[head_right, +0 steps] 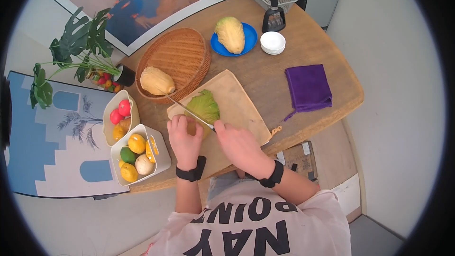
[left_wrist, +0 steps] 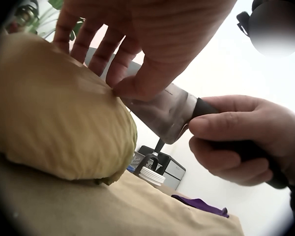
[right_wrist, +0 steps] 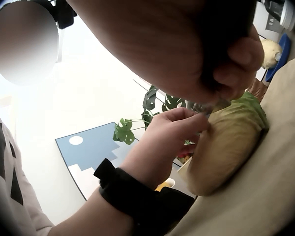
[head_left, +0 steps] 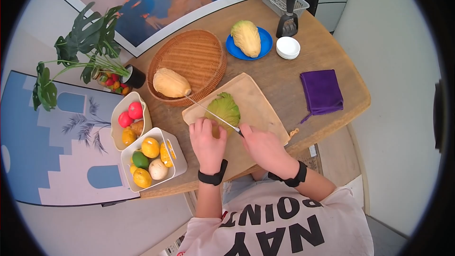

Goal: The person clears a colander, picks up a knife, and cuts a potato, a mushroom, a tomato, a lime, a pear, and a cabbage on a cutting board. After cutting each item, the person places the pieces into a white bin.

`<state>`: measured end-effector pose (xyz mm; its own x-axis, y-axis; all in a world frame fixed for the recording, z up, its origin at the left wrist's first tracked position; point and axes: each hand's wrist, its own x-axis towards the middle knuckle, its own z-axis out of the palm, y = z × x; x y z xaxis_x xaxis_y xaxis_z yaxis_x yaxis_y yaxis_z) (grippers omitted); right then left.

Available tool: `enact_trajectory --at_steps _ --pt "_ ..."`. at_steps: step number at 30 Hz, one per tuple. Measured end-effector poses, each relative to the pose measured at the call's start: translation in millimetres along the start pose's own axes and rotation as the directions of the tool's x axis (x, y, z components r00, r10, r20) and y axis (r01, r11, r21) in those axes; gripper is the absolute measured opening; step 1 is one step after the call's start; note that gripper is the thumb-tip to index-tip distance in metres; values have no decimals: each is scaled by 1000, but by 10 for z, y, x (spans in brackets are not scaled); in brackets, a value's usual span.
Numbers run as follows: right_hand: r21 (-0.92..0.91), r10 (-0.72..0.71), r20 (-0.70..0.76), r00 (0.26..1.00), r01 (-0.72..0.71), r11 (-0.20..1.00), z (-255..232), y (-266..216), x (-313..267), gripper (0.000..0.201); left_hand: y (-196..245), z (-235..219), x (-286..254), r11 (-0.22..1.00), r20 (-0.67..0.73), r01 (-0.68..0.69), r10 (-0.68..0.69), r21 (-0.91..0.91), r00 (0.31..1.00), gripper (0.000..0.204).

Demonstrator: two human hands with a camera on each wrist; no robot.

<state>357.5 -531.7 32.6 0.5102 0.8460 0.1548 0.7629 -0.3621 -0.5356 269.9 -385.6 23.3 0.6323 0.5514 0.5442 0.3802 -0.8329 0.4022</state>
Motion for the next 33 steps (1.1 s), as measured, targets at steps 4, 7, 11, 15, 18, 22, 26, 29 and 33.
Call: enact_trajectory --at_steps 4,7,11,15,18,22,26,29,33 --pt "-32 -31 21 999 32 999 17 -60 -35 22 -30 -62 -52 1000 56 22 -22 10 998 16" --pt "4 -26 18 1000 26 1000 150 -34 -30 23 -19 -119 -66 1000 59 26 -26 6 998 16" --pt "18 -60 21 998 59 998 78 -99 -46 21 -18 -156 -101 999 58 41 -41 2 997 16" --pt "-31 -69 17 997 70 997 98 -114 -41 19 -47 -158 -113 999 85 47 -49 20 995 16" --pt "-27 -104 19 994 104 994 113 -134 -54 19 -33 -210 -122 998 92 58 -58 2 994 16" --pt "-12 -105 30 994 105 994 179 -116 -55 19 -92 -220 -152 997 112 80 -82 18 990 15" --pt "21 -122 71 990 121 992 84 -180 -66 17 -107 -261 -172 993 128 115 -119 34 985 13" --pt "-5 -101 118 988 102 995 108 -185 -62 14 -162 -258 -223 989 128 135 -141 56 982 12" --pt "23 -135 96 986 133 991 105 -221 -92 14 -215 -266 -248 984 127 173 -178 47 976 12"
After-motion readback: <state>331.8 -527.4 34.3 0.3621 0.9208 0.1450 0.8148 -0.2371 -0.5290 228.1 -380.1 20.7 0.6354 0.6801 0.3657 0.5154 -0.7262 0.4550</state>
